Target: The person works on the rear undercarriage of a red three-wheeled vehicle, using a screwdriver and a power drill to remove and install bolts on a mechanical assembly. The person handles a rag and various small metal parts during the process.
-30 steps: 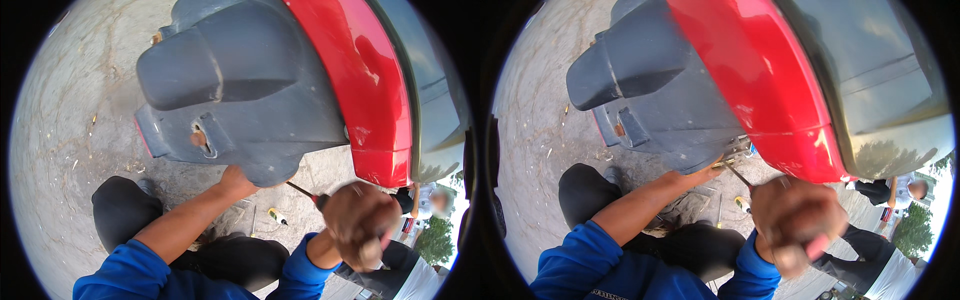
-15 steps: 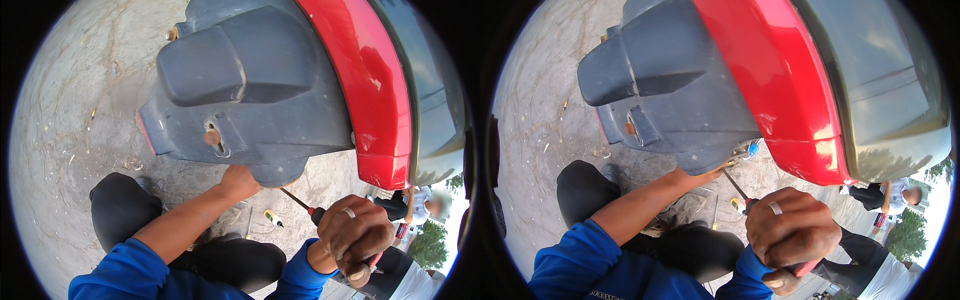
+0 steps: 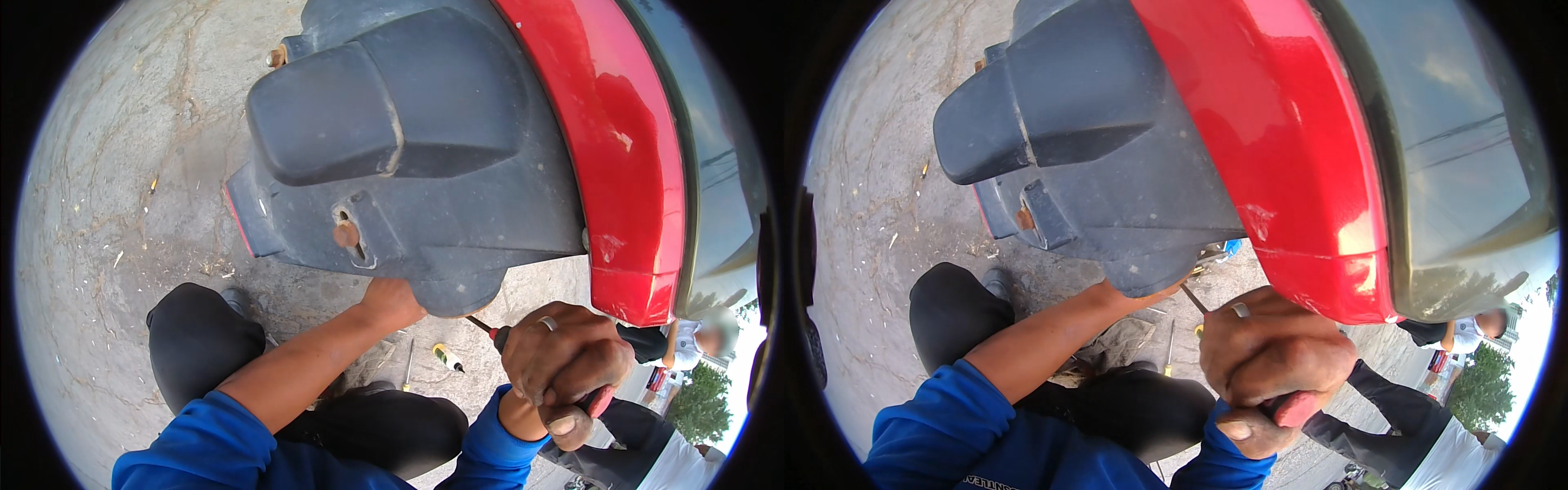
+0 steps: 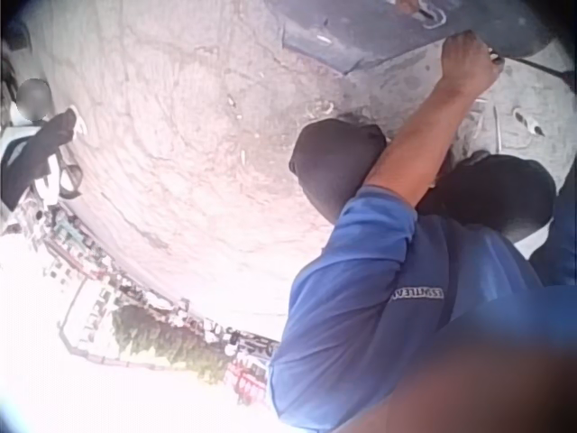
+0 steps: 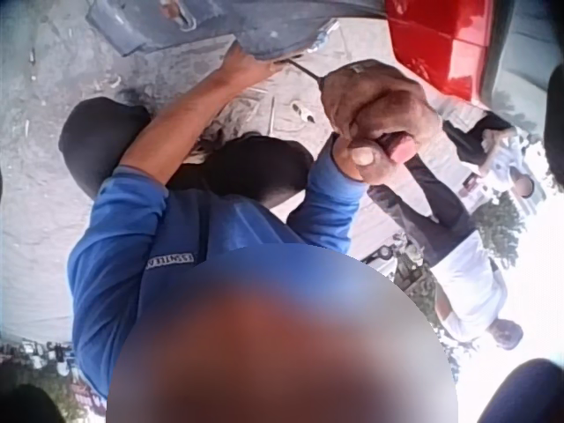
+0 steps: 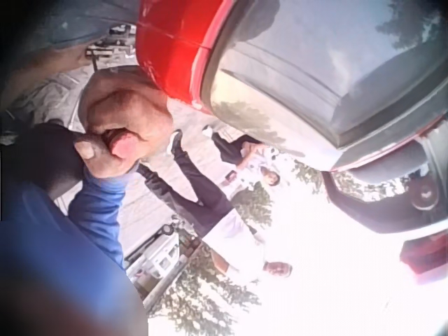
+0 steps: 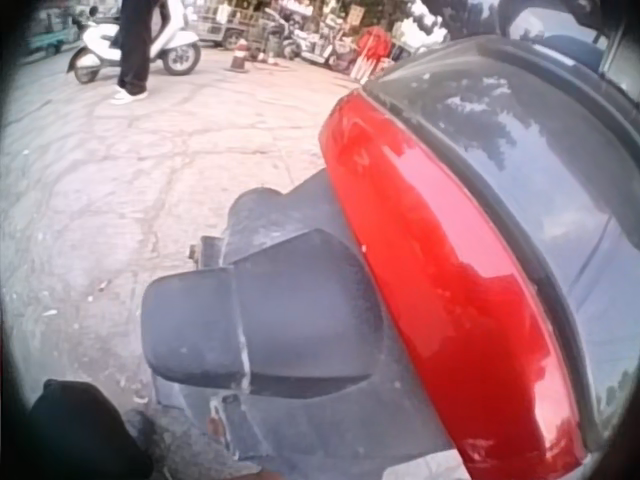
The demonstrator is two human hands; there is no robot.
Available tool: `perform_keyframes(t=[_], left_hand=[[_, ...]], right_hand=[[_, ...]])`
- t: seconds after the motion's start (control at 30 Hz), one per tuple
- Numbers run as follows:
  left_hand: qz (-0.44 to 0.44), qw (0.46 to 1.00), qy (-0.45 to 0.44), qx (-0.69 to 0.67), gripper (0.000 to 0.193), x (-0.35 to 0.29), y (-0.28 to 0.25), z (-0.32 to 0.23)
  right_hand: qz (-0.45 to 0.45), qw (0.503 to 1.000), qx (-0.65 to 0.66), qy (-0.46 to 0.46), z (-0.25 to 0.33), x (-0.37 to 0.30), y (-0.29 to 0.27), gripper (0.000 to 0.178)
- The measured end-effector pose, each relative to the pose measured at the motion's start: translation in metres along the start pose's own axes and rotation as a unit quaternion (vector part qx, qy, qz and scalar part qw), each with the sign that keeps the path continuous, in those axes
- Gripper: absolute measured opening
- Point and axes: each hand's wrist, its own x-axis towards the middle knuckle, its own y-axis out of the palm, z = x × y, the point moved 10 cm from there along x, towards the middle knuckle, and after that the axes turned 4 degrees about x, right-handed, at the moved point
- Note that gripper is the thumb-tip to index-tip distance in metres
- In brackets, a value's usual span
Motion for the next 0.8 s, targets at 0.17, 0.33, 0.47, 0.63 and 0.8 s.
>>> perform_keyframes(t=[0.17, 0.33, 0.47, 0.63, 0.8], left_hand=[[0.034, 0.999, -0.025, -0.016, 0.046, -0.002, -0.03, -0.009], [0.021, 0.999, -0.029, 0.007, 0.047, 0.0, -0.048, -0.013], [-0.006, 0.999, 0.003, 0.049, 0.05, 0.002, -0.043, -0.013], [0.068, 0.997, -0.003, -0.03, 0.055, -0.002, -0.035, -0.007], [0.054, 0.998, 0.007, -0.024, 0.057, 0.003, -0.038, -0.01]], right_hand=[[-0.033, 0.999, 0.011, 0.031, -0.011, -0.002, -0.002, 0.036], [-0.125, 0.992, -0.006, 0.02, -0.006, -0.012, -0.013, 0.044], [-0.198, 0.978, -0.068, -0.009, 0.001, -0.028, -0.015, 0.049], [-0.23, 0.965, -0.122, -0.016, 0.005, -0.036, -0.013, 0.046], [-0.264, 0.956, -0.122, -0.026, 0.006, -0.041, -0.01, 0.047]])
